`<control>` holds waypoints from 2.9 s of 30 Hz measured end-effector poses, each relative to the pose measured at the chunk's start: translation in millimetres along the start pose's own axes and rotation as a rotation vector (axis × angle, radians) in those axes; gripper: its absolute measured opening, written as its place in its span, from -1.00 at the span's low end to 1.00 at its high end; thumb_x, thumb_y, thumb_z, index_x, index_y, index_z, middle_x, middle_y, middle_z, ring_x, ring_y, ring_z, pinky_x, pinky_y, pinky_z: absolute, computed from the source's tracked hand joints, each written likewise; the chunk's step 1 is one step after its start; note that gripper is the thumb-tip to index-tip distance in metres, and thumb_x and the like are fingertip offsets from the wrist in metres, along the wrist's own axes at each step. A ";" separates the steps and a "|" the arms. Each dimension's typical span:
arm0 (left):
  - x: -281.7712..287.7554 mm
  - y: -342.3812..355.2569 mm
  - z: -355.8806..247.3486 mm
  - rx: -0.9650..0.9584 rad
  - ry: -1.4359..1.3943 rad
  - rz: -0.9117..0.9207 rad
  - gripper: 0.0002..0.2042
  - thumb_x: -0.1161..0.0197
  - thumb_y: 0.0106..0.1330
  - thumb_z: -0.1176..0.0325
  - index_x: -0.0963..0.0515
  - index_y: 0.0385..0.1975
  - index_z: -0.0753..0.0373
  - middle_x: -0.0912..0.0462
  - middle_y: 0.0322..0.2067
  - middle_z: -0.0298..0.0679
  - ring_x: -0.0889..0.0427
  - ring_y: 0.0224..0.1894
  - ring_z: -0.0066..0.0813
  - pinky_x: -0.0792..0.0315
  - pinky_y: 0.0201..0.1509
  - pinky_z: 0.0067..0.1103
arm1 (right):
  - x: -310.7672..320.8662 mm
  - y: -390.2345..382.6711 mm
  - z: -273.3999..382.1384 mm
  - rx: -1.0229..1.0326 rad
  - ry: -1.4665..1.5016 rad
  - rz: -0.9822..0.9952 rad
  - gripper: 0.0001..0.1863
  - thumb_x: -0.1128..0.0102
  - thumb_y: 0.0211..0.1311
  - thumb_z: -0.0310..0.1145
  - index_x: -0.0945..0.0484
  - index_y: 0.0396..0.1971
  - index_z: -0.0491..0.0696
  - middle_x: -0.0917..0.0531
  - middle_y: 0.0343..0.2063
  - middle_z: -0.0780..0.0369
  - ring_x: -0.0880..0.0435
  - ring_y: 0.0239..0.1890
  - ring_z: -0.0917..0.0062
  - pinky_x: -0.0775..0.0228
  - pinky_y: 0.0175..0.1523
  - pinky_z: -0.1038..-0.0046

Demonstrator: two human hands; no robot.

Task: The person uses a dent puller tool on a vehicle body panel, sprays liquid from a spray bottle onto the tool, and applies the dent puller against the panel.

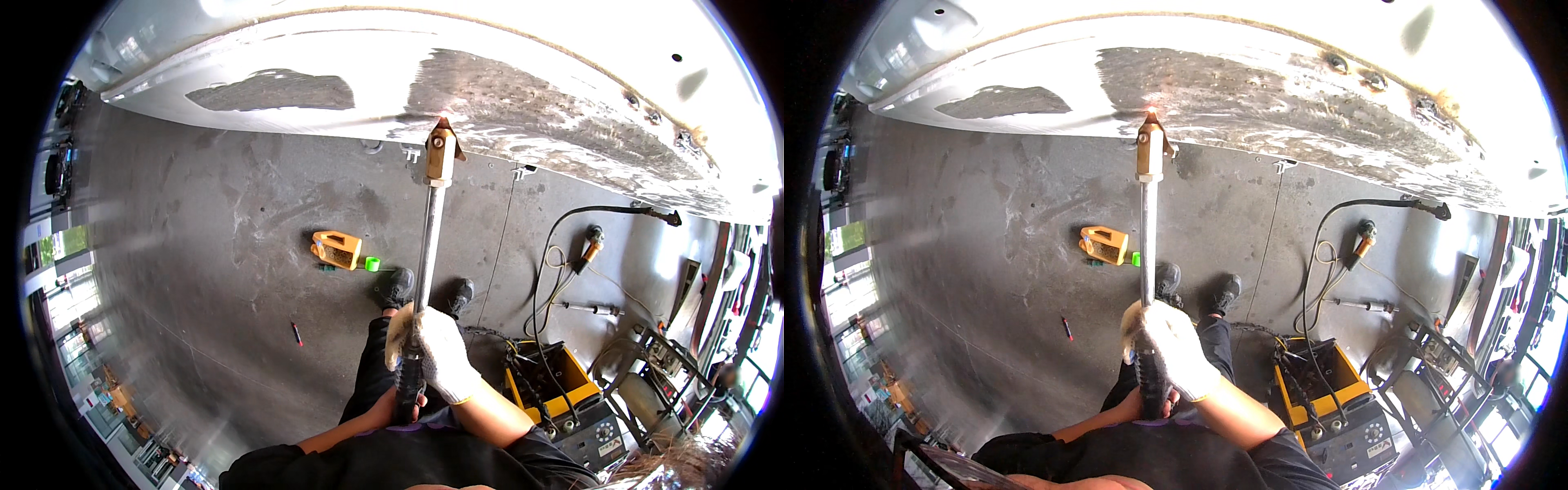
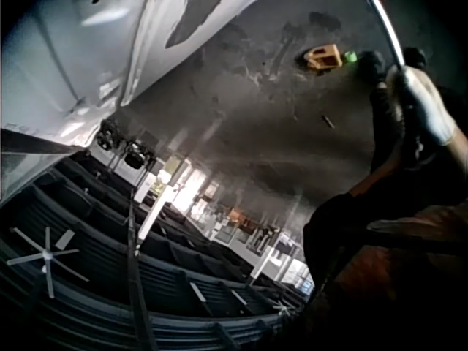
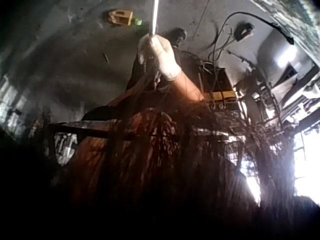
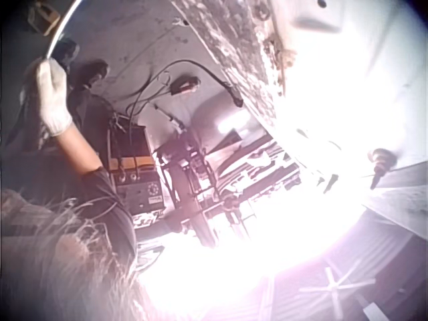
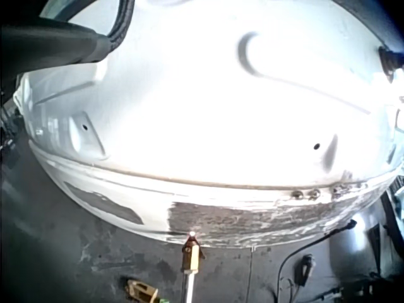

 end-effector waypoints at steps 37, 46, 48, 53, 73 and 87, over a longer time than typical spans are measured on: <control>-27.0 -5.3 -45.3 -0.524 0.219 -0.220 -0.45 0.13 0.65 -0.26 -0.49 0.12 0.12 -0.64 -0.36 -0.29 -0.68 -0.43 -0.45 -0.60 -0.34 -0.51 | 3.1 4.2 13.1 0.025 0.069 0.196 -0.44 -0.07 0.64 0.10 -0.61 -0.21 -0.20 -0.66 -0.43 0.19 -0.68 -0.38 0.52 -0.52 -0.21 0.48; -20.2 -1.0 -35.3 -0.486 0.227 -0.117 -0.52 0.09 0.69 -0.13 -0.31 0.35 0.07 -0.63 -0.26 -0.27 -0.68 -0.42 -0.47 -0.63 -0.34 -0.52 | 9.8 5.4 0.5 -0.036 0.090 0.155 -0.47 -0.15 0.60 0.07 -0.61 -0.16 -0.21 -0.67 -0.37 0.19 -0.69 -0.36 0.51 -0.55 -0.19 0.46; -20.0 -2.9 -38.6 -0.517 0.246 -0.143 -0.53 0.08 0.70 -0.08 -0.28 0.38 0.08 -0.63 -0.24 -0.25 -0.68 -0.42 -0.46 -0.64 -0.34 -0.51 | 9.8 5.1 0.3 -0.030 0.087 0.158 -0.48 -0.14 0.61 0.06 -0.60 -0.15 -0.21 -0.67 -0.37 0.20 -0.70 -0.35 0.52 -0.55 -0.19 0.46; -22.5 -6.1 -43.2 -0.484 0.369 -0.131 -0.54 0.10 0.67 -0.08 -0.43 0.19 0.20 -0.68 -0.20 -0.11 -0.75 -0.32 -0.31 -0.65 -0.24 -0.42 | 13.0 5.9 -1.4 -0.037 0.060 0.091 -0.39 -0.16 0.56 0.14 -0.59 -0.09 -0.26 -0.72 -0.37 0.15 -0.72 -0.39 0.48 -0.57 -0.22 0.46; 7.2 -35.2 -81.2 -1.129 0.261 -0.722 -0.53 -0.03 0.69 -0.08 -0.24 0.35 0.09 -0.70 -0.13 -0.27 -0.71 -0.11 -0.52 -0.63 -0.04 -0.54 | 20.9 9.0 -2.9 -0.023 0.049 -0.078 -0.78 -0.16 0.63 -0.26 -0.59 -0.09 -0.13 -0.63 -0.30 0.33 -0.58 -0.29 0.67 -0.50 -0.13 0.52; -4.4 21.6 -44.5 -0.497 -0.007 -0.110 -0.58 0.02 0.70 -0.07 -0.43 0.25 0.13 -0.67 -0.17 -0.27 -0.72 -0.25 -0.44 -0.67 -0.15 -0.47 | 1.4 8.8 -12.0 -0.043 -0.160 0.160 -0.54 0.01 0.70 -0.03 -0.60 -0.26 -0.13 -0.65 -0.46 0.27 -0.62 -0.43 0.58 -0.48 -0.24 0.47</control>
Point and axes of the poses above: each hand's wrist, its own y-axis towards the middle knuckle, its own x-axis out of the back of the hand, z = x × y, the point moved 9 cm from there along y, towards the middle knuckle
